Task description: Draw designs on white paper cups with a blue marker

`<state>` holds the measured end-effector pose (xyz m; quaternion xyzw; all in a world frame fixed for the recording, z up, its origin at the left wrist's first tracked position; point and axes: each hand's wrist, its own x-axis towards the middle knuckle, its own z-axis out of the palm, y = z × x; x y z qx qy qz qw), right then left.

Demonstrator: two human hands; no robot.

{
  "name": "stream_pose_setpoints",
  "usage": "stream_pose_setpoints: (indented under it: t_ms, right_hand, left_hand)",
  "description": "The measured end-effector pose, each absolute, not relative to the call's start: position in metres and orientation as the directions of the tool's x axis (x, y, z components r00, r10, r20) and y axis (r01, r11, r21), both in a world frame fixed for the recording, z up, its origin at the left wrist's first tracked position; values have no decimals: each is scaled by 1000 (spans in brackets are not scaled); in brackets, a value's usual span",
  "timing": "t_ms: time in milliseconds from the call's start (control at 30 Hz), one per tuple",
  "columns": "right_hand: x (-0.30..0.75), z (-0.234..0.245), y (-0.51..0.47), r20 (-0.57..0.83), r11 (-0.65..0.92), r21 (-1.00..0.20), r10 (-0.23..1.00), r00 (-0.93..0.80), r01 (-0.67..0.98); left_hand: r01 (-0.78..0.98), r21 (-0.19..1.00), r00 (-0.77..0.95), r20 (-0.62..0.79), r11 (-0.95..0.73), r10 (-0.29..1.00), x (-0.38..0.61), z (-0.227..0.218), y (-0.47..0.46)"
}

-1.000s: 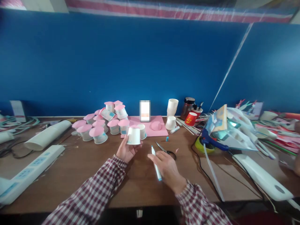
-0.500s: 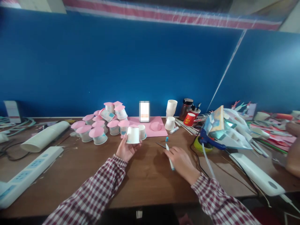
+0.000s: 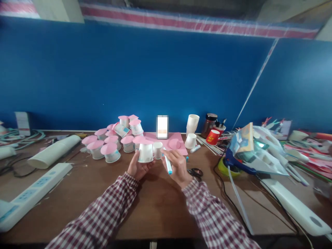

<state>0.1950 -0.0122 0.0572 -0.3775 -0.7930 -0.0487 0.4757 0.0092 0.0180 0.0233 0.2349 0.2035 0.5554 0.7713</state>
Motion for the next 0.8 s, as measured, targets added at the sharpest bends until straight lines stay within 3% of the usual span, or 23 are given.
stream_pose_setpoints:
  t_ms: [167, 300, 500, 633, 800]
  right_hand:
    - [169, 41, -2, 807, 688, -449, 586, -72, 570]
    - [172, 31, -3, 769, 671, -528, 638, -43, 520]
    - [168, 24, -4, 634, 570, -750, 764, 118, 336]
    - [161, 29, -15, 624, 563, -755, 774, 106, 337]
    - [161, 36, -27, 670, 622, -659, 741, -45, 424]
  left_hand:
    - [-779, 586, 233, -62, 224, 970, -1, 22, 25]
    - [-764, 614, 194, -77, 200, 978, 3, 23, 25]
    - [-739, 643, 190, -88, 202, 978, 13, 21, 25]
    - [-750, 629, 184, -95, 202, 978, 16, 19, 24]
    - [-721, 665, 135, -142, 195, 981, 24, 21, 22]
